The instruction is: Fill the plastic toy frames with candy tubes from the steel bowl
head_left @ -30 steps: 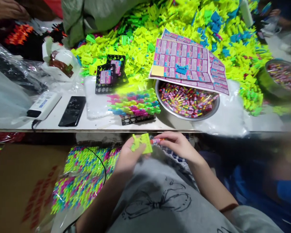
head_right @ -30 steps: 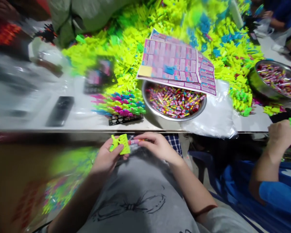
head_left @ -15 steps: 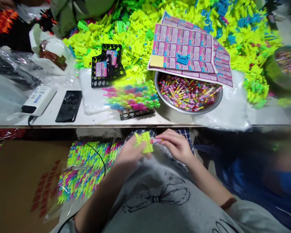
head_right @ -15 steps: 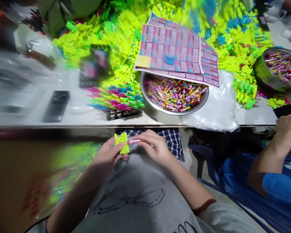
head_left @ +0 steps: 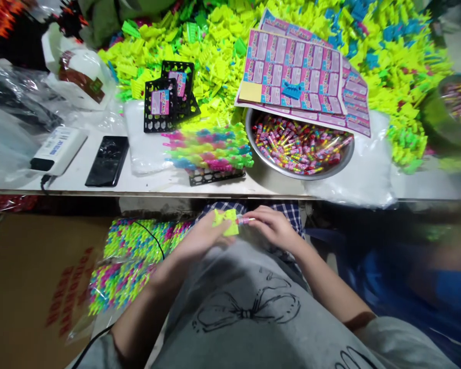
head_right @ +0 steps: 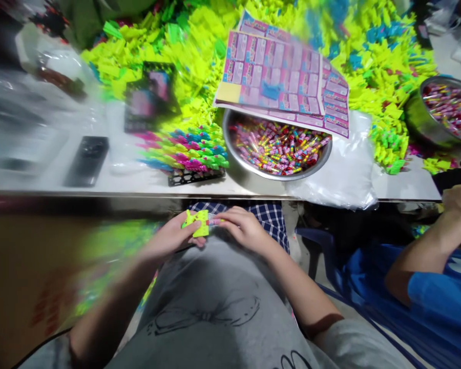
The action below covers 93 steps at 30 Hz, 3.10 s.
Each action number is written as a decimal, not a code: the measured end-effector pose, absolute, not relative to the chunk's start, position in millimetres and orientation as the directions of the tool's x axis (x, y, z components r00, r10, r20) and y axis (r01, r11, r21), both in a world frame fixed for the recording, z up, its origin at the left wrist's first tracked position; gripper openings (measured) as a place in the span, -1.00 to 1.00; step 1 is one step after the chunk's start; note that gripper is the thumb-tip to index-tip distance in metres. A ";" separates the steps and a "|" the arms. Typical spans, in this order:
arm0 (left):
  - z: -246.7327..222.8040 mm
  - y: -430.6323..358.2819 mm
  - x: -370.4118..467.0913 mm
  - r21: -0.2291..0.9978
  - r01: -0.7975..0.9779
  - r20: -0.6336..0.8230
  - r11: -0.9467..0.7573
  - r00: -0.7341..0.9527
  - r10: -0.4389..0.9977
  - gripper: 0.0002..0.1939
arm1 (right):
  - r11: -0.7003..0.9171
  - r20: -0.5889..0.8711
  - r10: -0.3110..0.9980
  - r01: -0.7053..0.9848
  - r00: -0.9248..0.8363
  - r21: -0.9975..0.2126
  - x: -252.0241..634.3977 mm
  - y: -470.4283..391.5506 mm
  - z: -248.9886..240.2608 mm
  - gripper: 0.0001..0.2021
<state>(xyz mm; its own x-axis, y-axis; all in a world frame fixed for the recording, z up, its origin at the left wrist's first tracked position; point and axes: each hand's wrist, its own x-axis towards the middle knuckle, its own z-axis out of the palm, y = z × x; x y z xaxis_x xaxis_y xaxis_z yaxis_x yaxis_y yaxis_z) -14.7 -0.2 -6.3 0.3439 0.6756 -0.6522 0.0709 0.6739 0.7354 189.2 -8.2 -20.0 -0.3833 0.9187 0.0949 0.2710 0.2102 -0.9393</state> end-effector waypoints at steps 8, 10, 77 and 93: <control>-22.1 11.0 -41.2 0.917 0.178 -0.394 0.357 0.260 0.881 -0.41 | -0.440 -0.399 0.861 -0.065 -0.316 -0.896 170.9 -2.8 -43.5 -0.67; -22.6 8.1 -37.5 0.884 0.208 -0.459 0.418 0.228 0.859 -0.55 | -0.474 -0.420 0.845 -0.101 -0.332 -0.875 165.7 -5.0 -44.0 -0.64; -176.6 2.5 -55.4 0.511 0.809 0.392 -0.291 0.082 0.916 -0.54 | 0.122 0.421 0.877 0.739 0.232 -0.662 91.9 49.0 -102.7 -0.76; -168.9 6.7 -56.2 0.520 0.804 0.426 -0.289 0.049 0.904 -0.53 | 0.171 0.462 0.873 0.791 0.156 -0.588 90.1 51.8 -106.4 -0.76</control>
